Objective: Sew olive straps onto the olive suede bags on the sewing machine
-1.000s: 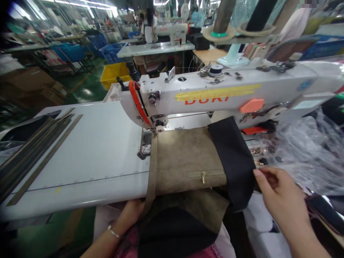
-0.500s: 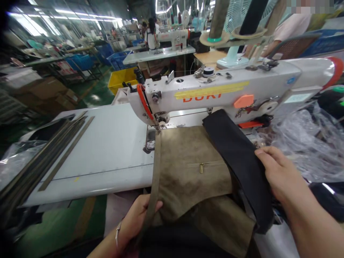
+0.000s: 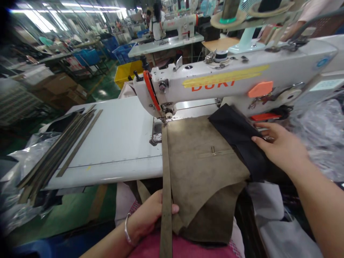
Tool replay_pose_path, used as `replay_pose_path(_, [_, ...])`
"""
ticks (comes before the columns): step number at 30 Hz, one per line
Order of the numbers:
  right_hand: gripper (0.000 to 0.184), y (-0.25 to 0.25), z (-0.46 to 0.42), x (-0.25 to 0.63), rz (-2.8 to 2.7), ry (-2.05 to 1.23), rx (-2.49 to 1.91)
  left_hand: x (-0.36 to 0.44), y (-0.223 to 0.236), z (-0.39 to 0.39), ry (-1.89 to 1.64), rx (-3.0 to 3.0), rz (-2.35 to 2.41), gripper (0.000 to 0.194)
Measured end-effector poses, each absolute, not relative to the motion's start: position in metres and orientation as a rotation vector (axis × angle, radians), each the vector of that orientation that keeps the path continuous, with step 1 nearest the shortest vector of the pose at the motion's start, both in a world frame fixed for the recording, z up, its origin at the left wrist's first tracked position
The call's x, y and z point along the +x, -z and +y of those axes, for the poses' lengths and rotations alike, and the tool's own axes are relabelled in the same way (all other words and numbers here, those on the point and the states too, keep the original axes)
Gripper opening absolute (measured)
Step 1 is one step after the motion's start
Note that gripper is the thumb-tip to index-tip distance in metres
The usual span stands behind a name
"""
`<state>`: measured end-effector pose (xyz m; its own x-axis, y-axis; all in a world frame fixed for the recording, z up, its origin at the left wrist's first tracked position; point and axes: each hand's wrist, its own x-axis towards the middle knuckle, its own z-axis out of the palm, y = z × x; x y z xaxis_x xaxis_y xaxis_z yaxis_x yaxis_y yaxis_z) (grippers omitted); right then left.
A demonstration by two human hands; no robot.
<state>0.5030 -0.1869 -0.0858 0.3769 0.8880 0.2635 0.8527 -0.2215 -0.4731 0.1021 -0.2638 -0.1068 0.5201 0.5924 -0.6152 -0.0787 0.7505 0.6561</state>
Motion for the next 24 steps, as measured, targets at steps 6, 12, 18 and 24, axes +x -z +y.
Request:
replay_pose_path(6, [0.055, 0.061, -0.236, 0.425, -2.133, 0.159, -1.64, 0.101, 0.109, -0.265, -0.382, 0.541, 0.998, 0.044])
replay_pose_path(12, [0.074, 0.093, -0.28, 0.324, -2.707, -0.216, -1.038, 0.106, 0.113, -0.265, -0.427, 0.537, 0.826, 0.049])
replay_pose_path(18, [0.064, 0.107, -0.271, 0.321, -2.622, -0.267, -0.959, 0.088, 0.094, -0.248, -0.386, 1.306, 1.149, 0.056])
replay_pose_path(24, [0.065, 0.095, -0.272, 0.321, -2.645, -0.292, -0.962, 0.068, 0.071, -0.19, -0.478, 2.549, 1.146, 0.035])
